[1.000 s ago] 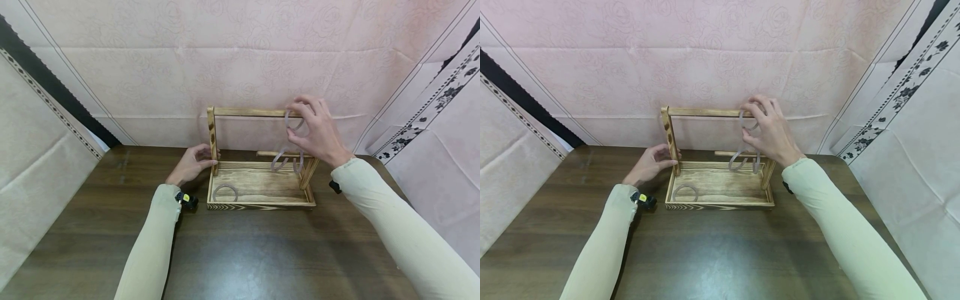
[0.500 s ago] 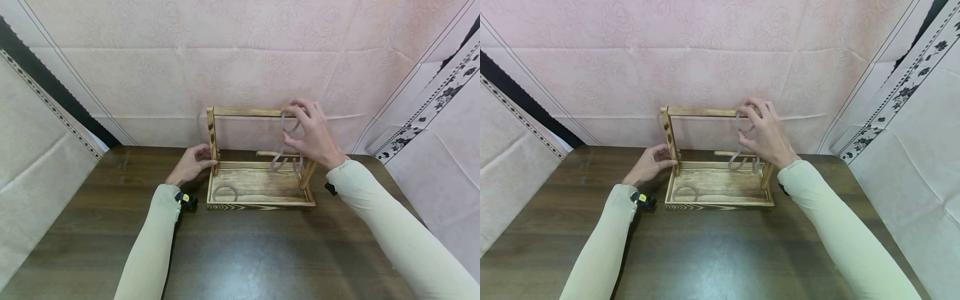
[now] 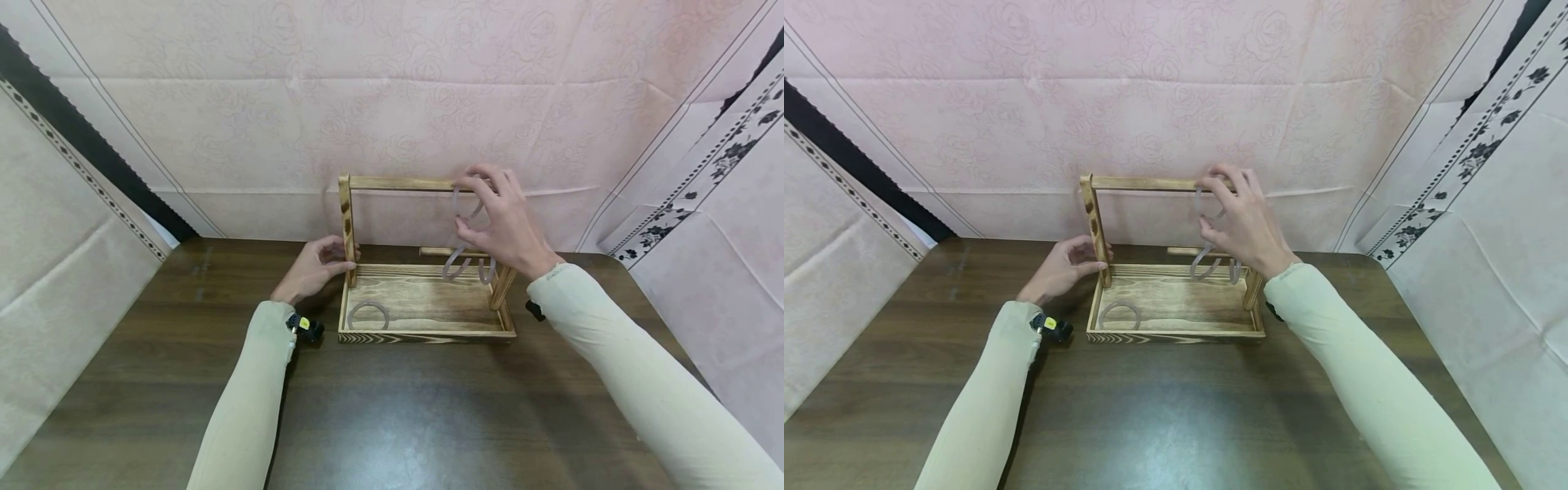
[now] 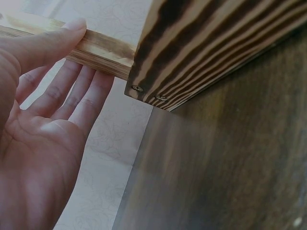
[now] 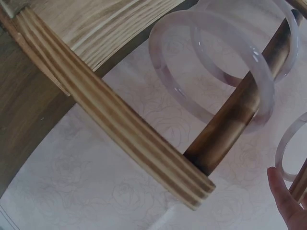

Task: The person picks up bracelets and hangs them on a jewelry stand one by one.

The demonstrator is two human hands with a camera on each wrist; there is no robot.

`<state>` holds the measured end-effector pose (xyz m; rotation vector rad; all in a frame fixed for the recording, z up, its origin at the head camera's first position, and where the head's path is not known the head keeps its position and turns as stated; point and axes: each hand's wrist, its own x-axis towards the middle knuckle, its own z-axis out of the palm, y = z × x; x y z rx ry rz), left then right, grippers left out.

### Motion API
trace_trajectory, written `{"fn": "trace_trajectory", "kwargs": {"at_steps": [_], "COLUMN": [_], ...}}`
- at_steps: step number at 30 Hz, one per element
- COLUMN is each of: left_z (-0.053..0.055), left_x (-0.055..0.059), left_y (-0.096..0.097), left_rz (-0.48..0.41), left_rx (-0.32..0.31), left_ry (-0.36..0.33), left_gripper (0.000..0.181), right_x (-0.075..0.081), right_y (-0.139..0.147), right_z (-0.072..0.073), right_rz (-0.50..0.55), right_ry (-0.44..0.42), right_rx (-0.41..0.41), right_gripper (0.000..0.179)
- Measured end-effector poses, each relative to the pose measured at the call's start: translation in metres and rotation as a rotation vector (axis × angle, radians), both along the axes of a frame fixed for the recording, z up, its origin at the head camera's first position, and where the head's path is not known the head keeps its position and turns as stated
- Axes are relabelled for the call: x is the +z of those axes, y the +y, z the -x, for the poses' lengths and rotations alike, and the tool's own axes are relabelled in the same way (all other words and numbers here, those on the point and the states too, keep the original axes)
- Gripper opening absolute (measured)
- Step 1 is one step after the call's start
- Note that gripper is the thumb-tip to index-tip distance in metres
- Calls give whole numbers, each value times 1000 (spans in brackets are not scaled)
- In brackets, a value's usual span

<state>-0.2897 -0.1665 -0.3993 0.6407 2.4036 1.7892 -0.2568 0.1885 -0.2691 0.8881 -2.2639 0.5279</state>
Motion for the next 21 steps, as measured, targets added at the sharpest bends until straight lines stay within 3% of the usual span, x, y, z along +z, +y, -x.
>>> {"fn": "trace_trajectory", "kwargs": {"at_steps": [21], "left_z": [-1], "left_x": [1], "left_y": [-1], "left_rz": [35], "left_rx": [19], "left_ry": [-1], "left_gripper": [38], "right_x": [0], "right_y": [-17], "right_z": [1], "right_rz": [-12], "right_ry": [8], "right_rx": [7], "right_gripper": [55]}}
